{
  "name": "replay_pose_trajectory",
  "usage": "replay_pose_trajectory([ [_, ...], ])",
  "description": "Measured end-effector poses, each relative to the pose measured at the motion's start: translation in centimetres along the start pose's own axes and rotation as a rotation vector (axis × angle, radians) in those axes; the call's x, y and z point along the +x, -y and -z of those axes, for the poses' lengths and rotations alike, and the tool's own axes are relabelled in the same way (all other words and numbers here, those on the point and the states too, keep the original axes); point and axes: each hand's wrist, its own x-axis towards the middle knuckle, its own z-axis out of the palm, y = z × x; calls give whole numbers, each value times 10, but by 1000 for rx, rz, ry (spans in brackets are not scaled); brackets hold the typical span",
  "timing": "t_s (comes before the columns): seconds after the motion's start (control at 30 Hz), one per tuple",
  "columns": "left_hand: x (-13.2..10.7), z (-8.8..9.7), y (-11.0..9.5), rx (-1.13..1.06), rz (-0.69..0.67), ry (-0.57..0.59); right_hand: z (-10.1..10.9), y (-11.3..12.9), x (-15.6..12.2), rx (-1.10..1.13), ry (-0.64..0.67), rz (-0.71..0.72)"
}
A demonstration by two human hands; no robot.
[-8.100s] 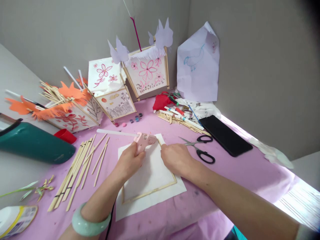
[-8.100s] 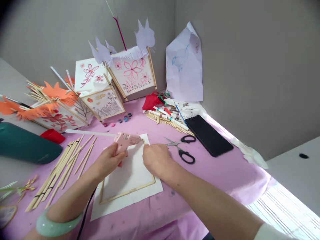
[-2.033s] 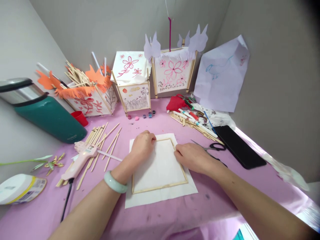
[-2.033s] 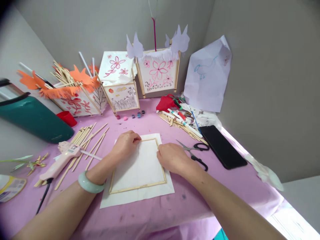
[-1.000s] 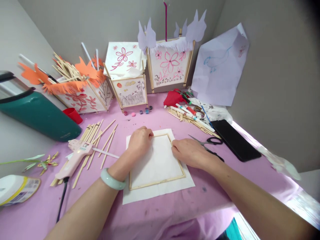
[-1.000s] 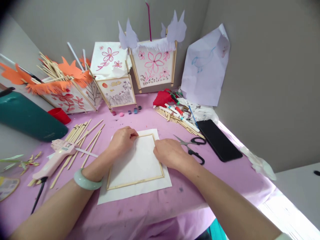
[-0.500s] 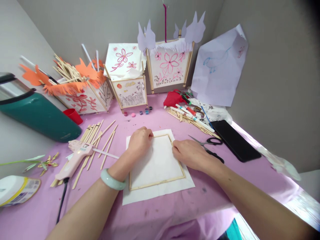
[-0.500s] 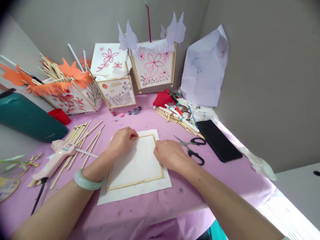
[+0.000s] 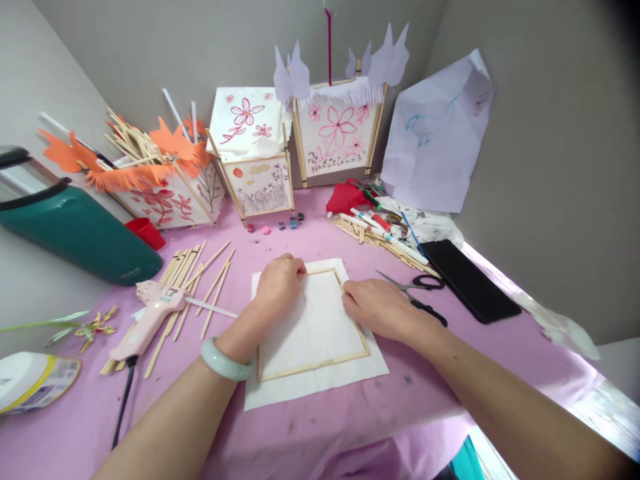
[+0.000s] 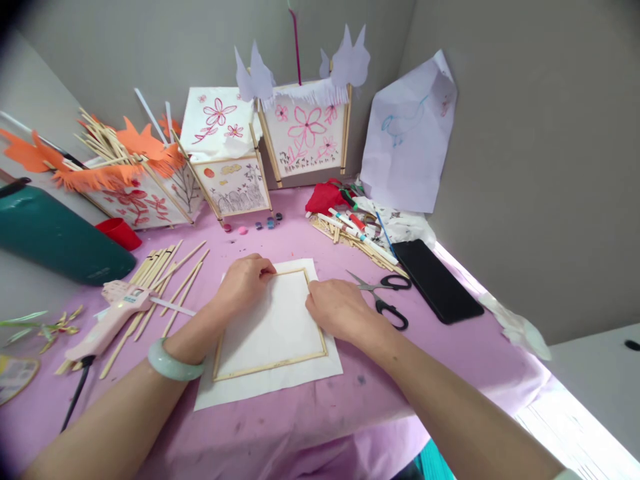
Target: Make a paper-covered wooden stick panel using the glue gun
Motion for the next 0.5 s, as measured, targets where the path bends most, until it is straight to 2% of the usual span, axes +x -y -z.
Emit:
replay_pose_trajectory([
  [0.37,0,-1,1,4,-4,4,10,3,2,-5,77,10],
  [0.5,4,4,1,37,-25,43,13,3,2,3,96,17],
])
